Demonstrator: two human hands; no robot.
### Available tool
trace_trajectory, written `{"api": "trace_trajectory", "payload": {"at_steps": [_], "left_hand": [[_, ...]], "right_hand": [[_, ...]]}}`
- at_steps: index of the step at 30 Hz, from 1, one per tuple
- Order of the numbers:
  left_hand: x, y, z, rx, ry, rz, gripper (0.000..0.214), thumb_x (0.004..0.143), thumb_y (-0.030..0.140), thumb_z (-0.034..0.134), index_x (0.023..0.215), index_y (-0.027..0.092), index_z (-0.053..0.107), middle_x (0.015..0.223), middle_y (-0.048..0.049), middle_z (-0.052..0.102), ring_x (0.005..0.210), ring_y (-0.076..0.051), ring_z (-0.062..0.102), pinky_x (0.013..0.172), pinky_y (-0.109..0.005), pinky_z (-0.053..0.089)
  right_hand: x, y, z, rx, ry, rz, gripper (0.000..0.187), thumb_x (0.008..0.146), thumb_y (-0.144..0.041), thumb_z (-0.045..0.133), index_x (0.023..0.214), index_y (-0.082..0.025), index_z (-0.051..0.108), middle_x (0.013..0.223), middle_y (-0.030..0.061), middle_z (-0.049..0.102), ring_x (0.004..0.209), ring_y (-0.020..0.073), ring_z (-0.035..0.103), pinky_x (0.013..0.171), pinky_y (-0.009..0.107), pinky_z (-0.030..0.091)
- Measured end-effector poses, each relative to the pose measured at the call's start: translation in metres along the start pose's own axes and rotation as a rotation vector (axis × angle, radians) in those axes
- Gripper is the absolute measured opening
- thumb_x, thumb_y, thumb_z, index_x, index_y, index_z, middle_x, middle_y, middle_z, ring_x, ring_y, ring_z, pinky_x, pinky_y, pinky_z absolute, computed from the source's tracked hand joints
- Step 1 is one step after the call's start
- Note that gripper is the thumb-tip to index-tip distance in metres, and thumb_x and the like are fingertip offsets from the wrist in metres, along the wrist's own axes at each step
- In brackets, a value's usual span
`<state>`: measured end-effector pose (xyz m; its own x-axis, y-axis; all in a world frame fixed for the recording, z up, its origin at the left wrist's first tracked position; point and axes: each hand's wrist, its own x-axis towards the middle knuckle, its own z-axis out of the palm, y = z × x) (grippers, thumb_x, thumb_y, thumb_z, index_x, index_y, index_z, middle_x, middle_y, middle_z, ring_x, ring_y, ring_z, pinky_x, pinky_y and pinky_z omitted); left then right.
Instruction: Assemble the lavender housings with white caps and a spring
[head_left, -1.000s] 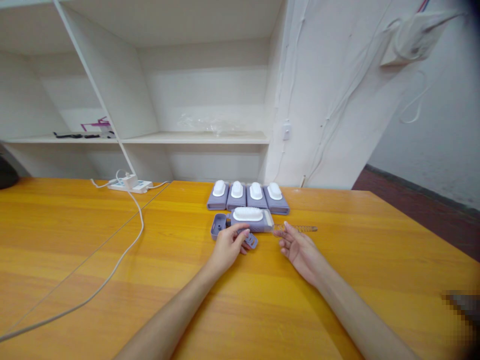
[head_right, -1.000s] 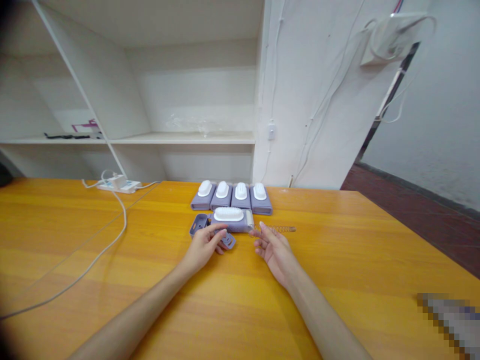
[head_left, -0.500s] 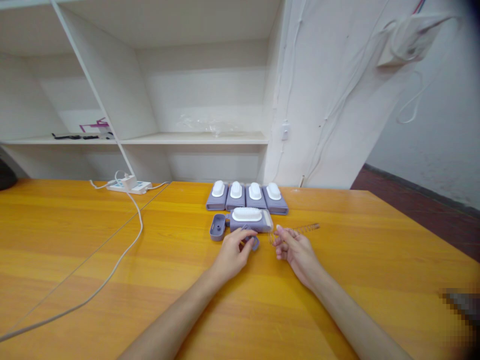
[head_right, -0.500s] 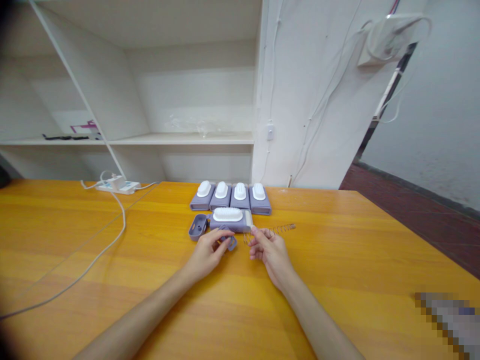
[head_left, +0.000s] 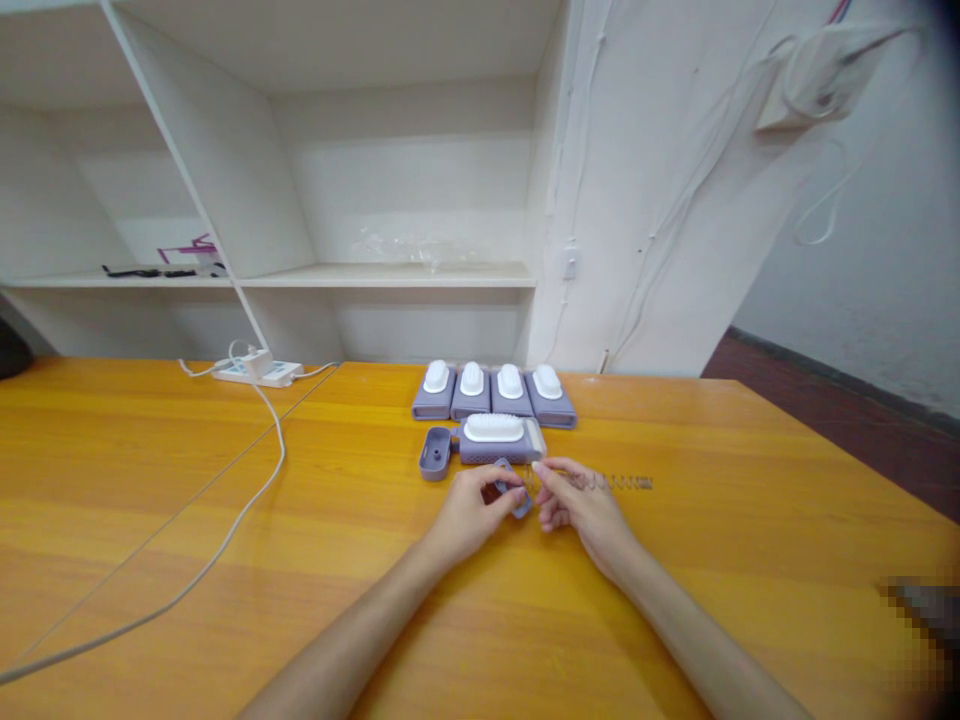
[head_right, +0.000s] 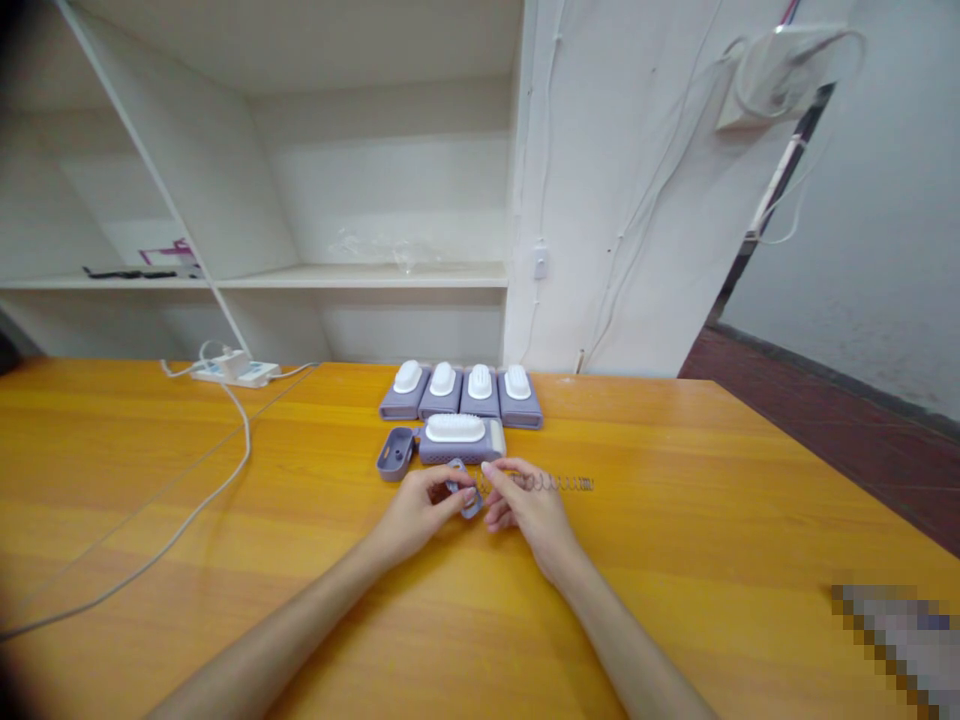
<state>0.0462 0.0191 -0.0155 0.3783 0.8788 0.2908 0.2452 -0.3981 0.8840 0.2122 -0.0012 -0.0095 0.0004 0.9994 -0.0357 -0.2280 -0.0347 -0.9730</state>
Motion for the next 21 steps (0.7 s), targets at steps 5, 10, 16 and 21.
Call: {"api": "trace_trajectory", "payload": {"at_steps": [5, 10, 16, 21], "left_hand": [[0.004, -0.006, -0.001, -0.171, 0.028, -0.118, 0.022, 0.077, 0.035, 0.059, 0.081, 0.014, 0.061, 0.069, -0.0019, 0.062, 0.059, -0.011, 0.056, 0.055, -0.021, 0.043], [0.006, -0.011, -0.002, -0.196, 0.057, -0.145, 0.02, 0.074, 0.034, 0.061, 0.078, 0.015, 0.056, 0.063, 0.0019, 0.056, 0.053, -0.009, 0.052, 0.051, -0.019, 0.04], [0.005, -0.011, -0.003, -0.218, 0.044, -0.122, 0.019, 0.075, 0.033, 0.06, 0.077, 0.015, 0.052, 0.066, 0.0026, 0.053, 0.056, -0.008, 0.051, 0.053, -0.018, 0.04], [0.001, -0.009, -0.002, -0.234, 0.096, -0.096, 0.025, 0.078, 0.031, 0.058, 0.099, 0.018, 0.053, 0.076, 0.0015, 0.055, 0.064, -0.009, 0.053, 0.059, -0.02, 0.043]], "right_hand": [[-0.001, 0.0, -0.002, 0.008, -0.099, 0.039, 0.039, 0.067, -0.035, 0.077, 0.095, -0.017, 0.057, 0.065, -0.0011, 0.063, 0.052, 0.0139, 0.061, 0.05, 0.027, 0.054], [-0.006, -0.004, 0.001, -0.081, -0.134, -0.026, 0.056, 0.063, -0.028, 0.078, 0.115, -0.024, 0.055, 0.08, -0.0006, 0.064, 0.059, 0.0133, 0.06, 0.047, 0.024, 0.053], [-0.007, 0.0, 0.005, -0.209, -0.116, -0.071, 0.041, 0.068, -0.035, 0.074, 0.104, -0.018, 0.061, 0.093, 0.005, 0.064, 0.053, 0.011, 0.057, 0.039, 0.02, 0.048], [-0.005, 0.005, 0.008, -0.274, -0.083, -0.084, 0.039, 0.07, -0.039, 0.071, 0.099, -0.016, 0.06, 0.078, 0.004, 0.065, 0.05, 0.0131, 0.059, 0.04, 0.022, 0.049]]}}
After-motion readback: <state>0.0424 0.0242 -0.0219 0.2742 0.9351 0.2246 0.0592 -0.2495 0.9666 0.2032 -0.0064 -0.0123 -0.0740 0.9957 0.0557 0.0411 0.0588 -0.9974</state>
